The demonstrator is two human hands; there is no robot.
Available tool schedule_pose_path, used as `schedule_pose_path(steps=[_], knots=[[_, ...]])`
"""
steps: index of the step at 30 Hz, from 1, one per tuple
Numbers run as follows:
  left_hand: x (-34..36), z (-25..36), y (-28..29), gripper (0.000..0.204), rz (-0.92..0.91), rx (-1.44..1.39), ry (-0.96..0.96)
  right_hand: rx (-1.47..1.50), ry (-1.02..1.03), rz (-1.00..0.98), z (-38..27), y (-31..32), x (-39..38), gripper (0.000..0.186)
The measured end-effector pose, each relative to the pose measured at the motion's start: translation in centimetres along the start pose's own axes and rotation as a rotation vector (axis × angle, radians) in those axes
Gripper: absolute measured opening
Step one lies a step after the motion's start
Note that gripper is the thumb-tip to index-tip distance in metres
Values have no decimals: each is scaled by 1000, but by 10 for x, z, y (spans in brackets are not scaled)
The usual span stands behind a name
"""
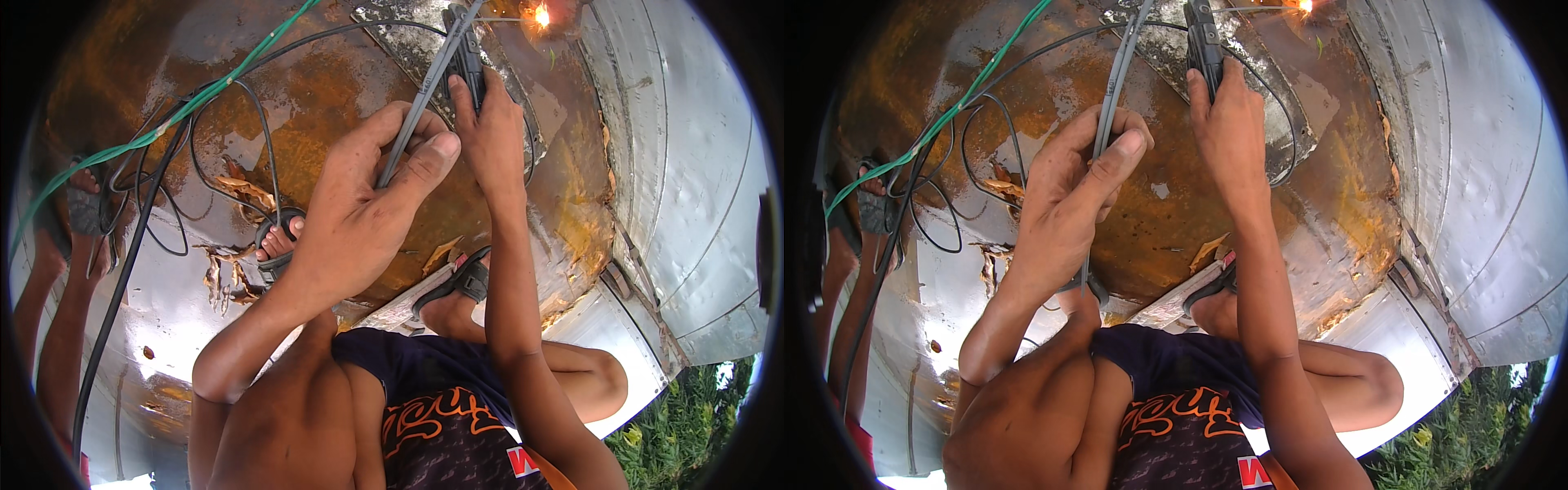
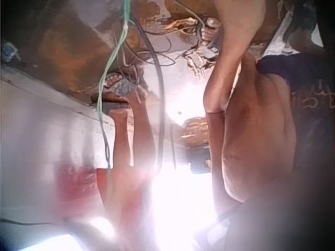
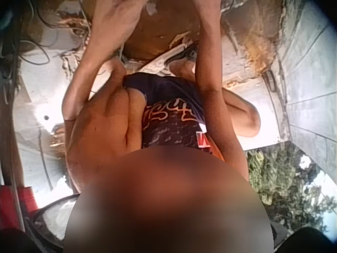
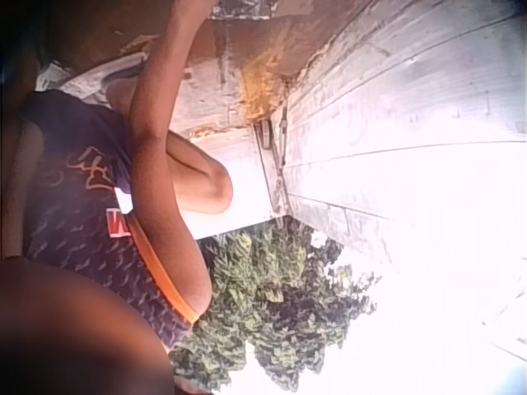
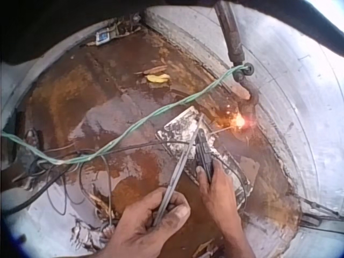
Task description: The person sits in the bed of a truck and uses a welding machine to weld a metal patch onto the rusty floor. They adjust the welding rod and torch, then apply welds to the seam of the patch.
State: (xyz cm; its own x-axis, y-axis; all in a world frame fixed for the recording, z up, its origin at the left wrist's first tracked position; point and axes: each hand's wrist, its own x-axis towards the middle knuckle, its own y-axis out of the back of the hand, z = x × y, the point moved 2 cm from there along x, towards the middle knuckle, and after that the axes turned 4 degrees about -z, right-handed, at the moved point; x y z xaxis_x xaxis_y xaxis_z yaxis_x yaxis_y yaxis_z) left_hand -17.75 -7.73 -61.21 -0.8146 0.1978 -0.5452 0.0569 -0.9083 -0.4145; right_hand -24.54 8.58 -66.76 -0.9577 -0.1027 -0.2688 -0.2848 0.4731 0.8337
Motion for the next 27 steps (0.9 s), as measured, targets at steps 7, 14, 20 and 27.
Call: schedule_pose_path(steps=[7,14,20,27], knots=[[0,0,-3,20,-19,-41,-58,95,105,-82,-2,-14,-13,30],[0,-3,-3,19,-9,-5,-33,71,76,-42,0,-9,-10,27],[-1,-1,-4,18,-5,-4,-20,47,90,-11,7,-7,-7,27],[-1,-2,-2,19,7,5,-9,30,60,-28,8,-8,-6,27]])
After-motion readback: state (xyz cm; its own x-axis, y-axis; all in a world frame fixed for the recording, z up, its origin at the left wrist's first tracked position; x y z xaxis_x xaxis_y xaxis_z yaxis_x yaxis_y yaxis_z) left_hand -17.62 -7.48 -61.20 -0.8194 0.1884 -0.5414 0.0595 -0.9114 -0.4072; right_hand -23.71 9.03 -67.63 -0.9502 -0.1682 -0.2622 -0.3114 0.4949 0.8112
